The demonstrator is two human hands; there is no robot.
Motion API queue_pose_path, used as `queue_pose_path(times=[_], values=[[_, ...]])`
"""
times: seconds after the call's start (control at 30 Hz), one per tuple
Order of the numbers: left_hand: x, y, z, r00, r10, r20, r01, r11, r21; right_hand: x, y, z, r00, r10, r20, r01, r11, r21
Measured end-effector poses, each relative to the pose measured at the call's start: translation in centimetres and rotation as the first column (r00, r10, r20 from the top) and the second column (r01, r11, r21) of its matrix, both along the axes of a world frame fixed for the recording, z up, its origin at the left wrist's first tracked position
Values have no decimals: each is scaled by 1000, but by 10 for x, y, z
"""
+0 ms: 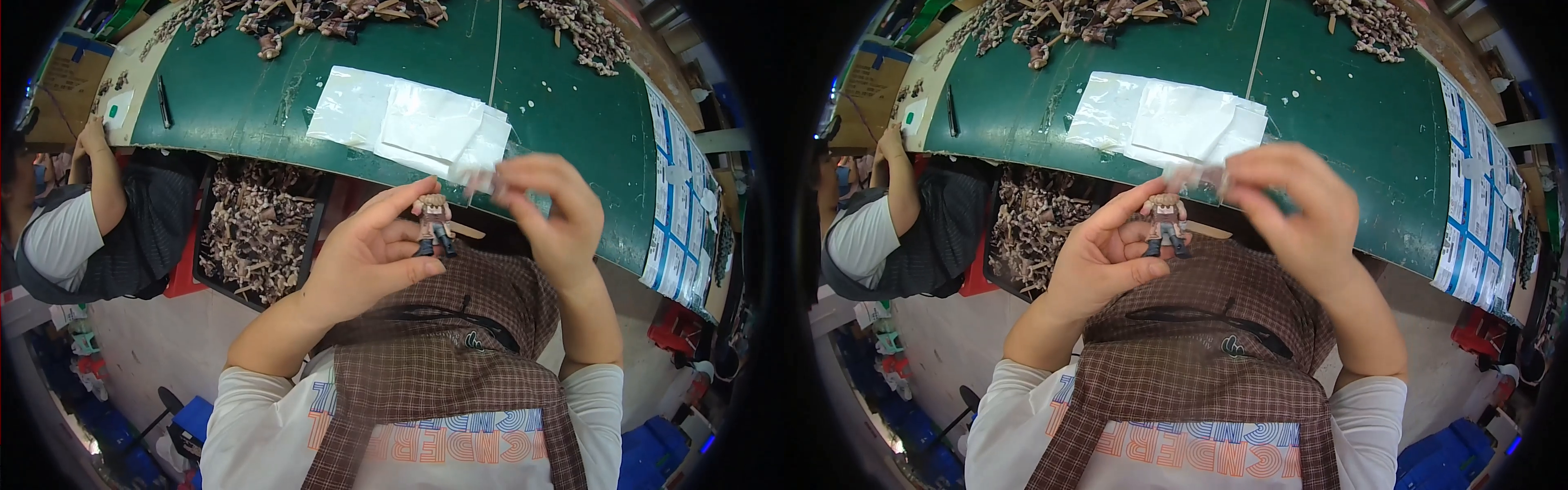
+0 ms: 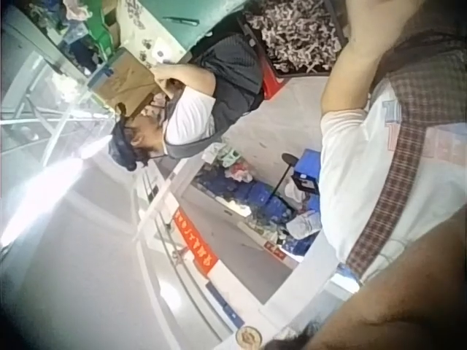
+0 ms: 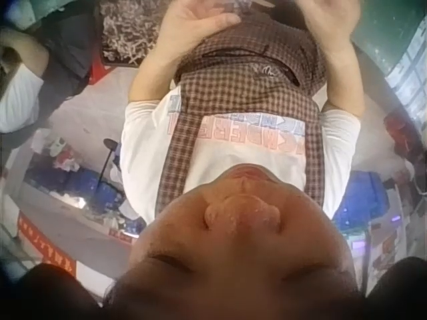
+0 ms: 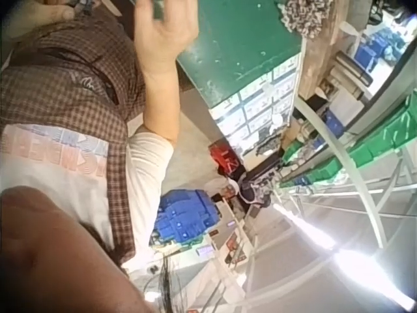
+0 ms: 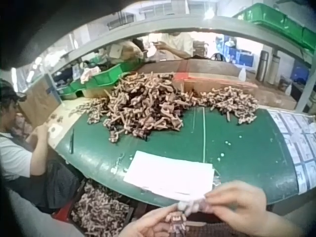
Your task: The person assembles toy figurines by attaching parts together by hand, wipes them with a cloth, lines the figurines up on the table, and applies glue to them using a squeeze bottle.
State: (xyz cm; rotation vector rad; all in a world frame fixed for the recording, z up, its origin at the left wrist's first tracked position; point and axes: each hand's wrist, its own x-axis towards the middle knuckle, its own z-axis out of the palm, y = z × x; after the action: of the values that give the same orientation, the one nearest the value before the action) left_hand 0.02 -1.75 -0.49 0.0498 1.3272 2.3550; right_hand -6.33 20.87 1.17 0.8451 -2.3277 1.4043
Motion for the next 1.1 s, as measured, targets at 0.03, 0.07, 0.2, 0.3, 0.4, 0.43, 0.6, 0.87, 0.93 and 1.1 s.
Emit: queue_pose_path(times=[0.03, 0.07, 0.2, 0.3, 0.4, 0.43, 0.6, 0.87, 0.93, 1.1], values=[[0, 3, 2, 1000, -8, -14, 8, 999, -37, 10, 3, 3, 999, 42, -32, -41, 999, 31], [-1, 5, 5, 999, -18, -29, 16, 997, -73, 18, 6, 5, 994, 84, -63, -80, 995, 62], [-1, 15, 13, 993, -73, -95, 60, 989, -134, 33, 15, 8, 983, 171, -64, -164, 981, 100], [-2, 21, 13, 977, -113, -181, 73, 975, -210, 37, 22, 7, 984, 163, -79, -152, 981, 121], [-1, 25, 17, 976, -130, -175, 82, 963, -258, 38, 26, 4, 985, 146, -93, -136, 985, 110], [-1, 26, 17, 976, -131, -173, 83, 962, -261, 39, 27, 4, 986, 146, -85, -136, 984, 112], [2, 28, 19, 968, -138, -211, 72, 953, -293, 42, 30, 3, 983, 146, -111, -132, 984, 123], [2, 30, 12, 953, -113, -281, 70, 985, -158, 47, 36, 6, 957, 168, -237, -127, 976, 177], [3, 33, 12, 965, -72, -252, 39, 990, -134, 48, 36, 9, 953, 177, -244, -130, 972, 195], [1, 35, 4, 943, -61, -327, 6, 986, -166, 51, 38, 11, 942, 195, -272, -135, 965, 226]])
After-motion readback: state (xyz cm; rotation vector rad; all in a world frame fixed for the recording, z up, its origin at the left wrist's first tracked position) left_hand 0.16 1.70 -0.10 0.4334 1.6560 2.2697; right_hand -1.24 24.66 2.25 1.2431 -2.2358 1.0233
